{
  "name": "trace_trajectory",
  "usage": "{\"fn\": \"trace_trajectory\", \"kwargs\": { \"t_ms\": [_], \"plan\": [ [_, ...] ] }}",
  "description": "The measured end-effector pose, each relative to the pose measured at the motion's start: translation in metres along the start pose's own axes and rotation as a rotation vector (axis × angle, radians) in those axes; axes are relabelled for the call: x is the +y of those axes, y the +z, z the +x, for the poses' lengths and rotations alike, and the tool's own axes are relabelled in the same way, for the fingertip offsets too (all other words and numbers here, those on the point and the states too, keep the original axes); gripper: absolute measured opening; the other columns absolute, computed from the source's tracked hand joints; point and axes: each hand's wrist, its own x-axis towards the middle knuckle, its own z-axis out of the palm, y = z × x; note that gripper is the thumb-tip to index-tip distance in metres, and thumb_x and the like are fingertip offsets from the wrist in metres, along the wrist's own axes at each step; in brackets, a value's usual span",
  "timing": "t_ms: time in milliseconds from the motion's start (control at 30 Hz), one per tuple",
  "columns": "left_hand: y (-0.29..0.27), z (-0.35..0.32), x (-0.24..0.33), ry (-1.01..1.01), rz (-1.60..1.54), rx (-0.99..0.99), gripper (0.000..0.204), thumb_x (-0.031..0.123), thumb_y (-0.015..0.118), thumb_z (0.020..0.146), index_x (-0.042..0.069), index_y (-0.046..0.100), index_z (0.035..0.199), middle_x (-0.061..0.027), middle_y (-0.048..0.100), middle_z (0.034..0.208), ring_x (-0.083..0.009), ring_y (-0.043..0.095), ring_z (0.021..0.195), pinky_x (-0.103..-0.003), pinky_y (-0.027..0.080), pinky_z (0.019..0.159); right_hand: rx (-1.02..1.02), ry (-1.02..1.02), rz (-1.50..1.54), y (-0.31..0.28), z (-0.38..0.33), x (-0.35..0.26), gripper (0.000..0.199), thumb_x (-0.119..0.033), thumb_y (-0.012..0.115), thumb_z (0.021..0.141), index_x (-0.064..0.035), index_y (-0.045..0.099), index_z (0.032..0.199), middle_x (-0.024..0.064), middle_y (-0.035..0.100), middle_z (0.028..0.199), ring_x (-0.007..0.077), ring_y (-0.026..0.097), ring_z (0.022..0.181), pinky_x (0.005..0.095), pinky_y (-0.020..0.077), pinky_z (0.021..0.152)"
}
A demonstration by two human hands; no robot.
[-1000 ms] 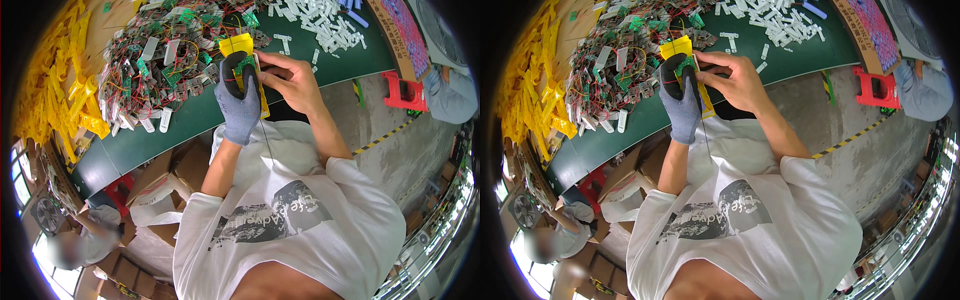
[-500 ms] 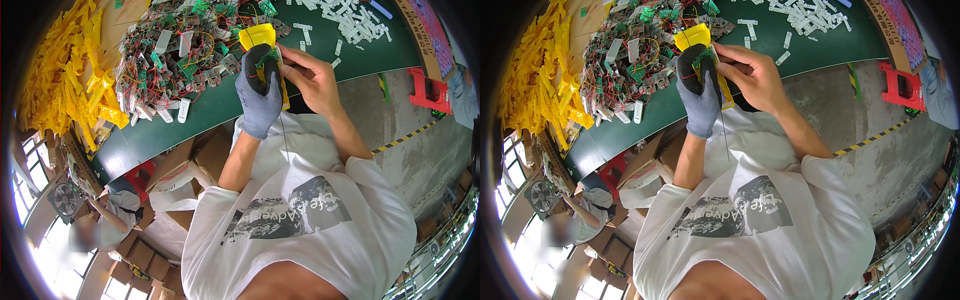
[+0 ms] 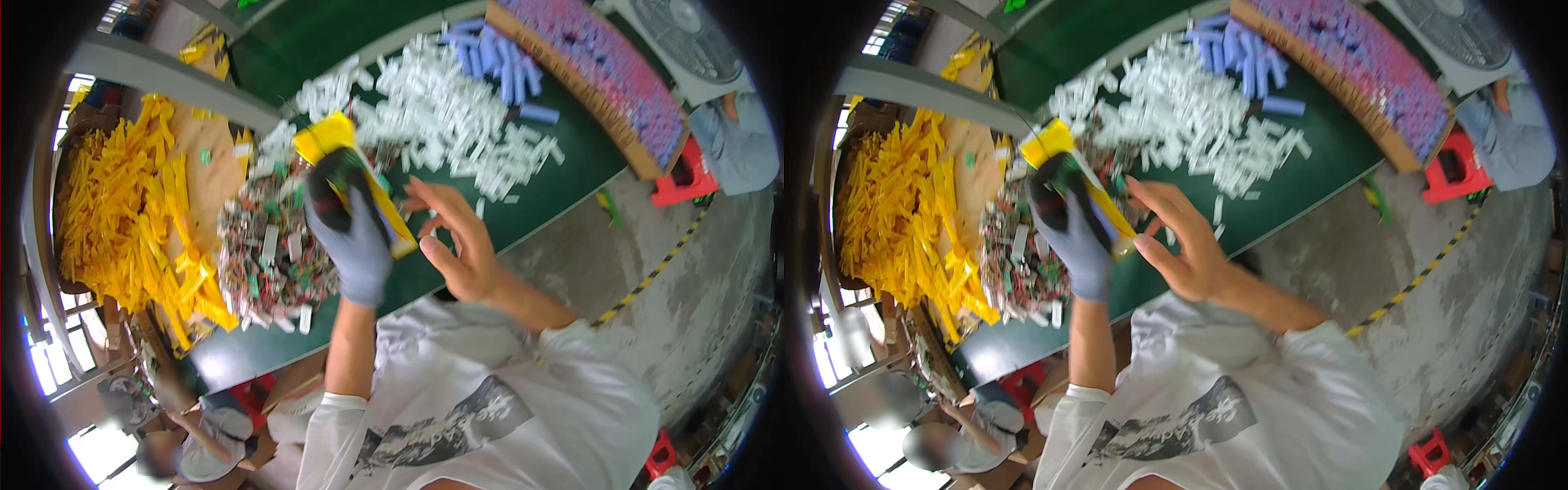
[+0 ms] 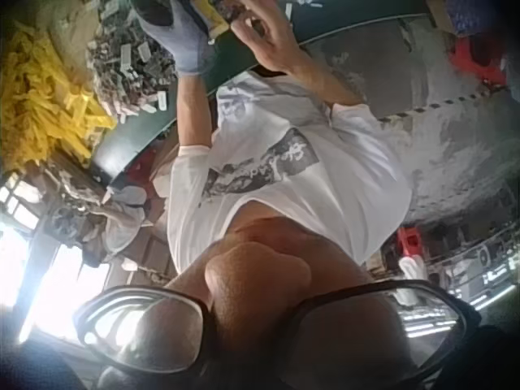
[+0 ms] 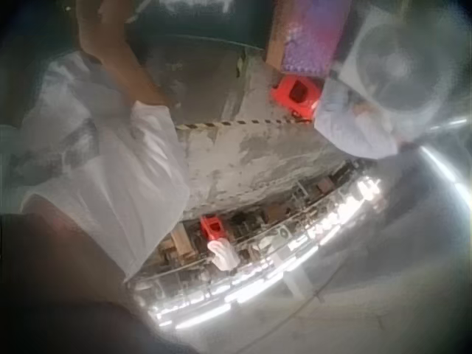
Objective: Assembling the internal battery and circuit board components into a yellow flashlight casing.
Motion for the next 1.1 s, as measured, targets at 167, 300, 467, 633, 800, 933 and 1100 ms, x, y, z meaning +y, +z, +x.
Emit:
{"fn": "trace_trajectory", "kwargs": {
  "t_ms": [167, 300, 467, 633, 800, 933, 1100],
  "plan": [
    [0.083, 0.201, -0.054, -0.109, 0.022, 0.091, 0.027, 0.012, 0.053, 0.089, 0.004, 0.052, 0.115, -0.0129, 0.063, 0.095, -0.0197, 0.062, 0.087, -0.031, 0.048, 0.076, 0.004, -0.149, -0.231, 0.003, -0.039, 0.017, 0.023, -0.004, 0.062, 0.082, -0.0028, 0.064, 0.104, 0.0092, 0.064, 0.084, 0.0203, 0.061, 0.071, 0.0288, 0.0481, 0.062],
    [0.103, 0.322, -0.159, -0.151, 0.497, 0.013, 0.052, 0.034, 0.063, 0.081, 0.008, 0.048, 0.124, -0.0219, 0.065, 0.100, -0.0362, 0.064, 0.094, -0.043, 0.049, 0.084, -0.287, -0.242, -0.505, 0.005, -0.080, 0.046, 0.023, -0.010, 0.066, 0.080, -0.0089, 0.065, 0.103, 0.0022, 0.054, 0.066, 0.0162, 0.054, 0.056, 0.0295, 0.0409, 0.049],
    [0.124, 0.394, -0.213, -0.096, 0.719, 0.076, 0.071, 0.040, 0.065, 0.078, 0.010, 0.037, 0.136, -0.0231, 0.061, 0.114, -0.0387, 0.060, 0.105, -0.044, 0.047, 0.091, -0.370, -0.258, -0.665, 0.004, -0.071, 0.045, 0.032, -0.014, 0.065, 0.083, -0.0117, 0.061, 0.115, -0.0016, 0.049, 0.065, 0.0105, 0.050, 0.057, 0.0266, 0.0357, 0.048],
    [0.155, 0.401, -0.244, -0.028, 0.933, 0.044, 0.062, 0.043, 0.065, 0.075, 0.011, 0.050, 0.126, -0.0216, 0.055, 0.113, -0.0364, 0.061, 0.100, -0.042, 0.050, 0.086, -0.518, -0.363, -0.763, -0.008, -0.098, 0.088, 0.048, -0.008, 0.059, 0.078, -0.0084, 0.055, 0.126, -0.0004, 0.055, 0.089, 0.0125, 0.050, 0.070, 0.0236, 0.0433, 0.063],
    [0.131, 0.395, -0.233, -0.119, 1.159, -0.058, 0.071, 0.053, 0.060, 0.079, 0.012, 0.045, 0.134, -0.0209, 0.047, 0.129, -0.0392, 0.049, 0.118, -0.045, 0.045, 0.095, -0.674, -0.364, -0.687, -0.027, -0.116, 0.120, 0.044, -0.008, 0.058, 0.074, -0.0064, 0.055, 0.118, 0.0026, 0.051, 0.094, 0.0168, 0.051, 0.074, 0.0289, 0.0450, 0.066],
    [0.112, 0.374, -0.203, -0.050, 0.997, 0.347, 0.074, 0.049, 0.068, 0.072, -0.002, 0.045, 0.120, -0.0194, 0.053, 0.114, -0.0343, 0.054, 0.104, -0.043, 0.046, 0.087, -0.646, -0.489, -0.738, 0.005, -0.100, 0.102, 0.027, -0.011, 0.062, 0.076, -0.0101, 0.061, 0.104, -0.0001, 0.046, 0.072, 0.0148, 0.052, 0.068, 0.0311, 0.0394, 0.054],
    [0.113, 0.217, -0.076, 0.471, 0.809, -0.559, 0.059, 0.040, 0.062, 0.081, -0.002, 0.047, 0.121, -0.0220, 0.057, 0.115, -0.0335, 0.057, 0.105, -0.040, 0.048, 0.087, -0.468, -0.406, -0.640, 0.003, -0.057, 0.045, 0.018, -0.008, 0.070, 0.072, -0.0104, 0.067, 0.090, -0.0013, 0.051, 0.060, 0.0141, 0.050, 0.051, 0.0291, 0.0366, 0.048]
  ]
}}
